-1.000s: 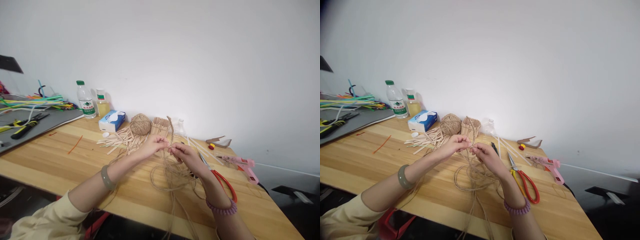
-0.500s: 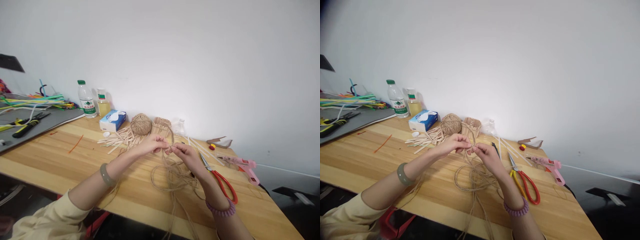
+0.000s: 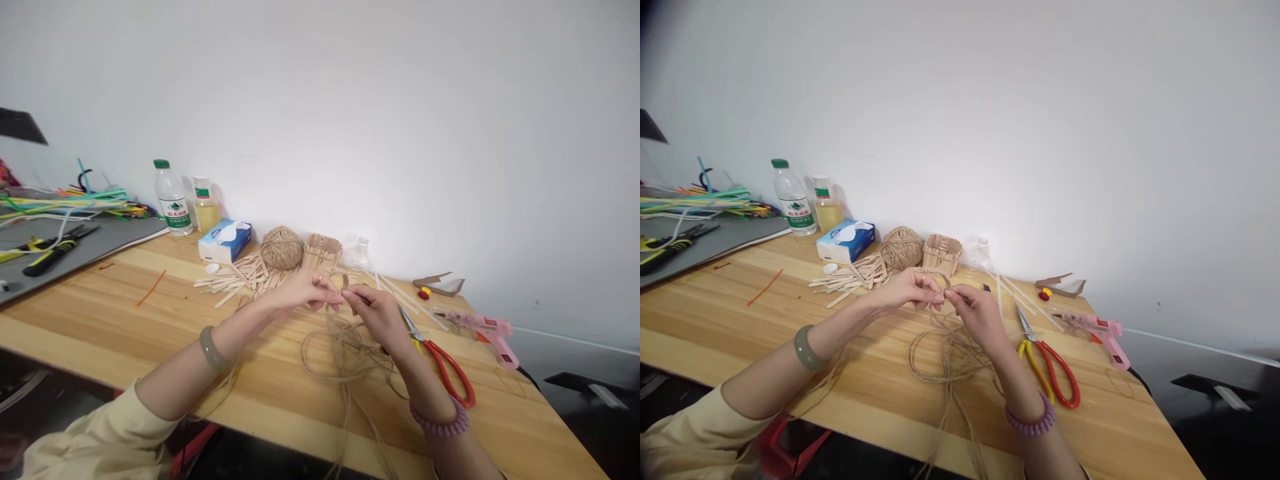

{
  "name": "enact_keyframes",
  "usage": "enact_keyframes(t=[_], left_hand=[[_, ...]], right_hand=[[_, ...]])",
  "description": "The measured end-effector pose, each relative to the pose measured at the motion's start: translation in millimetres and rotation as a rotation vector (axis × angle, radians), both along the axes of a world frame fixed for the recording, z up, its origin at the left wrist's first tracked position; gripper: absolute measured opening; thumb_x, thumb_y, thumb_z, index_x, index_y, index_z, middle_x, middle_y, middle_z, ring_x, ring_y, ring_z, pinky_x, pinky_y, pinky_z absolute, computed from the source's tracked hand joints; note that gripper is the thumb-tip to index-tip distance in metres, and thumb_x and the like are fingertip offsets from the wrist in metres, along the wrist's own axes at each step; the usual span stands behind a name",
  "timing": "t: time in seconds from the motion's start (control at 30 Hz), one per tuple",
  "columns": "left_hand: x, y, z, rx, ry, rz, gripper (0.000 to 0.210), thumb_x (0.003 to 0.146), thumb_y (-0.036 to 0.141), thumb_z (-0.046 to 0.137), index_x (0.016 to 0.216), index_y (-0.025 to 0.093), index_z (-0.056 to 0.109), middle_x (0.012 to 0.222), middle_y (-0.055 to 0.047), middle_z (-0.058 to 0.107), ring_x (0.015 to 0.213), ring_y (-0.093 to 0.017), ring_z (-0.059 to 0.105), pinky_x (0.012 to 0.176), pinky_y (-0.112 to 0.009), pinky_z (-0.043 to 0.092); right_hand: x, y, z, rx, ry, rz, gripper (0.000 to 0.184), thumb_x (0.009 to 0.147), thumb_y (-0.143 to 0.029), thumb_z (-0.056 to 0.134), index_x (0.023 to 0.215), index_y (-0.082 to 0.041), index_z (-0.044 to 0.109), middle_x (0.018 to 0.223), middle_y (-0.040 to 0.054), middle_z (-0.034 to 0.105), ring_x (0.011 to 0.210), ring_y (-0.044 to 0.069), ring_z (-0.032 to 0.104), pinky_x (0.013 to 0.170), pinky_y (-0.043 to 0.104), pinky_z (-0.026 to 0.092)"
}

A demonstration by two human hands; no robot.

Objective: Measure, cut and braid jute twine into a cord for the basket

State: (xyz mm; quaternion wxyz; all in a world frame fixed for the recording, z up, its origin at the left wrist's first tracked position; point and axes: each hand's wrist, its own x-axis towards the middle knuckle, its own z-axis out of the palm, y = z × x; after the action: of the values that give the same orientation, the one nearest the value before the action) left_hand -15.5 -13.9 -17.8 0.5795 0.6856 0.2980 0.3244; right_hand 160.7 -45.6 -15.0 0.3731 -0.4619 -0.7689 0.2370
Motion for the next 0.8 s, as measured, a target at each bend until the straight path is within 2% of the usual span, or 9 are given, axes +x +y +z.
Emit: enact_keyframes(t=[0.1,0.2,0.27,0.33,0.4,0.57,0.7,0.8], left_hand=[[6,-9,-2.1,0.445,0.210,0.247,0.019,0.075,0.030,0.058,0.071,0.014,0.067,0.066,-0.004,0.060,0.058,-0.012,0.049,0.053,-0.023,0.034],[11,-17,-7.8,0.919,0.410,0.446,0.027,0.083,0.028,0.046,0.073,0.014,0.066,0.070,-0.006,0.056,0.066,-0.015,0.050,0.059,-0.026,0.036],[14,-19,-13.3,1.151,0.514,0.524,0.029,0.085,0.026,0.042,0.070,0.013,0.064,0.068,-0.006,0.053,0.066,-0.016,0.049,0.059,-0.027,0.037],[15,-18,-18.5,1.303,0.558,0.565,0.029,0.086,0.022,0.040,0.068,0.013,0.062,0.068,-0.006,0.052,0.066,-0.016,0.047,0.059,-0.027,0.038],[15,-15,-22.3,1.385,0.551,0.599,0.027,0.085,0.019,0.040,0.070,0.013,0.061,0.068,-0.005,0.051,0.067,-0.016,0.047,0.061,-0.027,0.039],[14,-13,-25.7,1.465,0.486,0.612,0.022,0.084,0.015,0.040,0.097,0.017,0.058,0.071,-0.003,0.050,0.068,-0.015,0.047,0.059,-0.026,0.041],[15,-15,-24.3,1.531,0.570,0.616,0.021,0.085,0.013,0.038,0.076,0.012,0.057,0.071,-0.005,0.052,0.069,-0.015,0.048,0.057,-0.026,0.040],[16,-16,-22.5,1.614,0.612,0.594,0.024,0.086,0.011,0.036,0.072,0.011,0.055,0.070,-0.005,0.053,0.067,-0.015,0.048,0.054,-0.025,0.039]], right_hand=[[0,4,-5.4,-0.016,0.061,-0.053,0.029,0.081,-0.035,0.047,0.061,-0.016,0.055,0.058,-0.0008,0.049,0.057,0.012,0.045,0.056,0.022,0.032],[-2,8,-11.7,-0.025,0.121,-0.090,0.029,0.080,-0.036,0.047,0.062,-0.016,0.056,0.064,0.0014,0.056,0.065,0.014,0.051,0.062,0.023,0.037],[-5,9,-14.7,-0.029,0.151,-0.113,0.030,0.080,-0.038,0.047,0.062,-0.015,0.055,0.064,0.0019,0.057,0.065,0.015,0.052,0.063,0.023,0.037],[-7,7,-16.2,-0.033,0.172,-0.128,0.033,0.081,-0.039,0.045,0.060,-0.015,0.052,0.060,0.0013,0.054,0.061,0.014,0.050,0.060,0.023,0.037],[-9,6,-16.3,-0.042,0.185,-0.117,0.034,0.083,-0.040,0.043,0.061,-0.016,0.051,0.060,0.0008,0.053,0.061,0.014,0.049,0.060,0.023,0.037],[-10,7,-15.5,-0.061,0.205,-0.049,0.027,0.081,-0.039,0.047,0.075,-0.016,0.059,0.076,0.0015,0.059,0.079,0.017,0.054,0.072,0.024,0.040],[-10,9,-15.4,-0.083,0.211,-0.079,0.028,0.080,-0.038,0.047,0.070,-0.015,0.059,0.069,0.0011,0.057,0.073,0.016,0.053,0.069,0.024,0.040],[-11,9,-15.3,-0.088,0.210,-0.109,0.030,0.080,-0.039,0.047,0.065,-0.014,0.056,0.065,0.0008,0.055,0.069,0.016,0.051,0.066,0.024,0.039]])
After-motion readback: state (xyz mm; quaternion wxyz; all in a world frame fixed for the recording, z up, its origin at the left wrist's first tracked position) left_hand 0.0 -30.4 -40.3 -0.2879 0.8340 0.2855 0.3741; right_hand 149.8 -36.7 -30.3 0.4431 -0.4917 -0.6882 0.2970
